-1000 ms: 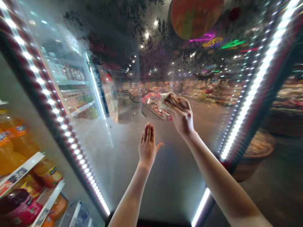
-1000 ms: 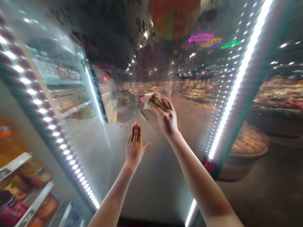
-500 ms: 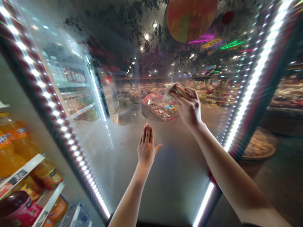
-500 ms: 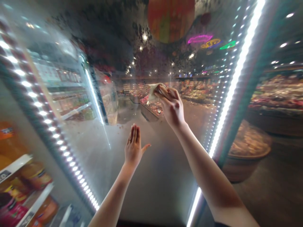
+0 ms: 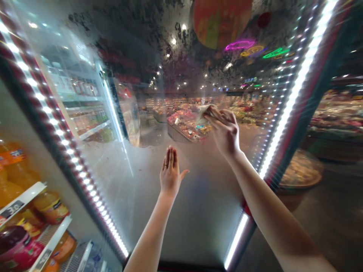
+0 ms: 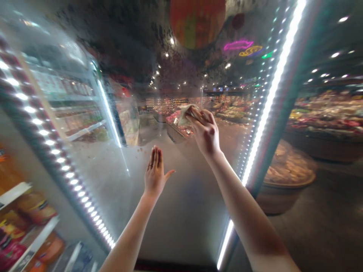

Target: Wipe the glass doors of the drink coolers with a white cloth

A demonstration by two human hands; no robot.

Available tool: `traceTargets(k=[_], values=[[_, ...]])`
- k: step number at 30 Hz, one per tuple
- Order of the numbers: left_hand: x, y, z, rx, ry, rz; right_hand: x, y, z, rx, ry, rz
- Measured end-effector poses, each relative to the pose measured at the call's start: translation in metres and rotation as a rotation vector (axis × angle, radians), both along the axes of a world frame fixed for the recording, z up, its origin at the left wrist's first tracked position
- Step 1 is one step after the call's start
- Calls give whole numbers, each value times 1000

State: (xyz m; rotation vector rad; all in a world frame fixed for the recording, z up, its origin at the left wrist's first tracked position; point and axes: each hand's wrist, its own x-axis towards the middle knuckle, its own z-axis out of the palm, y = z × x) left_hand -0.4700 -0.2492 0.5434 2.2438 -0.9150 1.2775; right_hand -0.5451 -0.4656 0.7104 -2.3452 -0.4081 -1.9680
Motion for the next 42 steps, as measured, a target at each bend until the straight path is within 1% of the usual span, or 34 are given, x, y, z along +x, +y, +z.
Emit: traceTargets(k=[2,3,5,8,10,11,13,15,17,19,21,23,25,28,30,32,33,35,38,40,42], values=[[-6,-2,2,-27,10,11,6,9,2,-23,7,16],[-10,-4,3,-40,13,11,7,13,-1,-59,30,23],[-19,-10,7,-48,10,-8,3,15,-13,-145,97,33],[-31,-25,13,-12,-3,-75,-12,1,-34,-211,166,30],[-36,-38,18,21,3,-108,-22,-14,-39,-204,143,18],[-37,-44,20,38,10,-117,-25,-20,-37,-184,113,7],[-38,-55,23,72,26,-127,-26,-27,-28,-119,37,-15],[-36,-63,23,99,41,-128,-22,-27,-16,-43,-27,-20],[-34,-67,21,114,49,-121,-17,-22,-8,-9,-47,1],[-32,-68,19,117,43,-110,-17,-18,-9,-45,-2,30],[-30,-66,17,116,36,-101,-23,-20,-16,-120,81,36],[-29,-65,16,117,33,-96,-33,-30,-24,-170,128,14],[-28,-63,15,122,35,-93,-42,-43,-26,-167,91,-20],[-27,-63,15,127,44,-81,-43,-54,-16,-103,-45,-54],[-28,-62,15,128,51,-70,-37,-51,-6,-63,-105,-47],[-29,-62,15,126,54,-61,-31,-43,-2,-69,-91,-16],[-29,-62,15,124,53,-58,-30,-39,-3,-91,-53,4],[-30,-61,15,115,49,-56,-33,-35,-12,-162,47,31],[-32,-60,15,111,50,-57,-46,-46,-30,-218,123,4],[-32,-60,14,117,59,-57,-53,-58,-36,-174,81,-49],[-33,-61,13,121,61,-62,-54,-66,-33,-86,-8,-87]])
